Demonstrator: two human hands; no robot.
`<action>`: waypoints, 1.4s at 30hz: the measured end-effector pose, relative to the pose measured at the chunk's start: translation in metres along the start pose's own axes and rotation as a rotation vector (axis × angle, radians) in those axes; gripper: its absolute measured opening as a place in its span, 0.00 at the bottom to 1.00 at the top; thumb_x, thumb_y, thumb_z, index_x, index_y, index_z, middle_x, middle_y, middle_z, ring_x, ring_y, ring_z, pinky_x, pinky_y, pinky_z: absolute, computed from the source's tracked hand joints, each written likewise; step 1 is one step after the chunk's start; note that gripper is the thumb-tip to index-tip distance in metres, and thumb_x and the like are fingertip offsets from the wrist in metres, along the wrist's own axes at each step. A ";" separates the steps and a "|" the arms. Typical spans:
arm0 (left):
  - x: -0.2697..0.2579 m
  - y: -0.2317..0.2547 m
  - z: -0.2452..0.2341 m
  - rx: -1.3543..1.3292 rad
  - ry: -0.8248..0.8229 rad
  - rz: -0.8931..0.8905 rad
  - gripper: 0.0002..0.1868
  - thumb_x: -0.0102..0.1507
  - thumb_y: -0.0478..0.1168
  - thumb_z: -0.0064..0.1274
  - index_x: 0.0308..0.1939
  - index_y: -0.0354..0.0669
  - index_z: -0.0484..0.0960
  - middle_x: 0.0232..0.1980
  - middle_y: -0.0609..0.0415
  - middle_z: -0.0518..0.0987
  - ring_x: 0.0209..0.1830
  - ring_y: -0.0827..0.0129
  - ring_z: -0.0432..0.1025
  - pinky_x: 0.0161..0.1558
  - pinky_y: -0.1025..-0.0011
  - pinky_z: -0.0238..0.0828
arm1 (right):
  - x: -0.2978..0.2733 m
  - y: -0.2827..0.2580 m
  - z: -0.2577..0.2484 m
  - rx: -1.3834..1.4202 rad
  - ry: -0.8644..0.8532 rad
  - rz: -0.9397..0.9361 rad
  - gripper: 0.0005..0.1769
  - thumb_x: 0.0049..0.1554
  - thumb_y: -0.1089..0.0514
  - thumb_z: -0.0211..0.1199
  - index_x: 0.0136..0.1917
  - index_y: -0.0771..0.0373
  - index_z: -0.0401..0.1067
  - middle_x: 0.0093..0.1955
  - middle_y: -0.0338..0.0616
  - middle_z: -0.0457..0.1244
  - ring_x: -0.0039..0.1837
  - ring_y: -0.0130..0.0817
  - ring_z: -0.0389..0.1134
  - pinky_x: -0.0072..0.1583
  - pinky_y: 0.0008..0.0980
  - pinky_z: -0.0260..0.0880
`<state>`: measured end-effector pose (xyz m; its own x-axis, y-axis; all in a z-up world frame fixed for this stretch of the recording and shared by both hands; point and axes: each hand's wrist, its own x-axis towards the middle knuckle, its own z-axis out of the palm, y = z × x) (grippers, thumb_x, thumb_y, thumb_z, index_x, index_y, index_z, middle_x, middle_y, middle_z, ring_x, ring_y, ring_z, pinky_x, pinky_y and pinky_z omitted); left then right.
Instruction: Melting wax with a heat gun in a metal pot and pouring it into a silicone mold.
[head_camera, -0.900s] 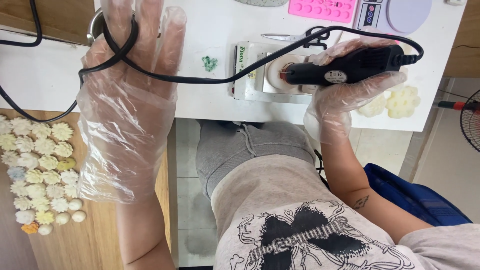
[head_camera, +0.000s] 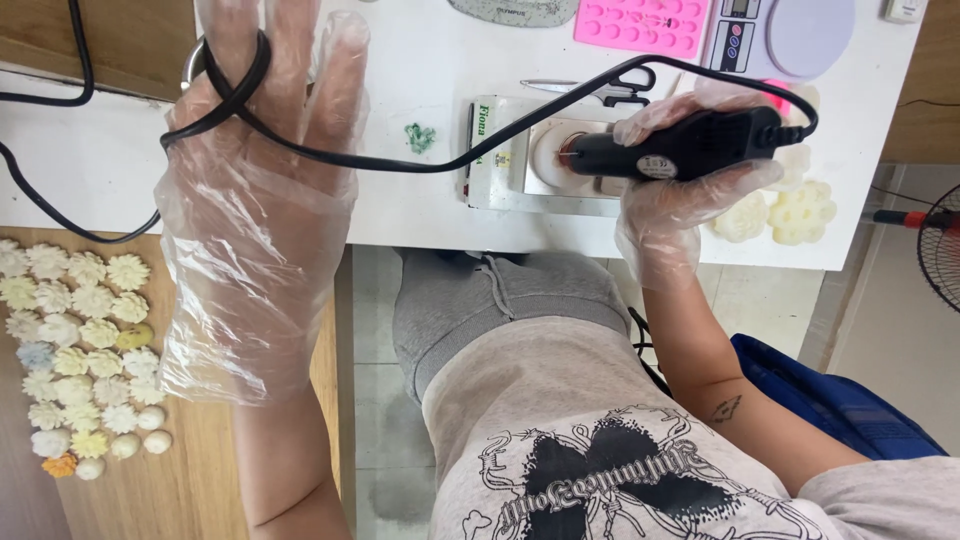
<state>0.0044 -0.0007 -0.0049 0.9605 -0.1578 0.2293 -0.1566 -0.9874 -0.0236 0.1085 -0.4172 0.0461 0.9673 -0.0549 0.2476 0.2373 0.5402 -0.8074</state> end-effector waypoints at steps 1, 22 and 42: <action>0.001 0.001 0.000 -0.002 0.003 0.002 0.33 0.73 0.34 0.46 0.81 0.53 0.54 0.86 0.47 0.53 0.86 0.54 0.46 0.78 0.57 0.61 | -0.002 -0.001 0.001 -0.002 0.000 -0.004 0.40 0.58 0.19 0.47 0.58 0.57 0.63 0.40 0.48 0.61 0.39 0.39 0.67 0.41 0.40 0.72; -0.025 0.007 0.009 -0.046 -0.002 -0.034 0.32 0.74 0.36 0.45 0.82 0.53 0.55 0.86 0.47 0.53 0.86 0.53 0.45 0.79 0.56 0.59 | -0.003 -0.006 0.003 -0.285 -0.241 -0.028 0.47 0.53 0.12 0.46 0.58 0.56 0.60 0.43 0.45 0.61 0.41 0.40 0.67 0.49 0.42 0.73; -0.007 0.021 0.019 -0.096 0.010 0.004 0.31 0.75 0.38 0.44 0.82 0.52 0.55 0.86 0.46 0.52 0.85 0.52 0.44 0.79 0.55 0.58 | 0.033 -0.006 0.029 -0.317 -0.194 0.133 0.32 0.71 0.30 0.52 0.60 0.63 0.62 0.43 0.50 0.63 0.41 0.39 0.67 0.42 0.34 0.70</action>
<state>-0.0017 -0.0205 -0.0256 0.9576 -0.1608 0.2389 -0.1818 -0.9809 0.0685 0.1367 -0.3977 0.0746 0.9637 0.1745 0.2019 0.1564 0.2436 -0.9572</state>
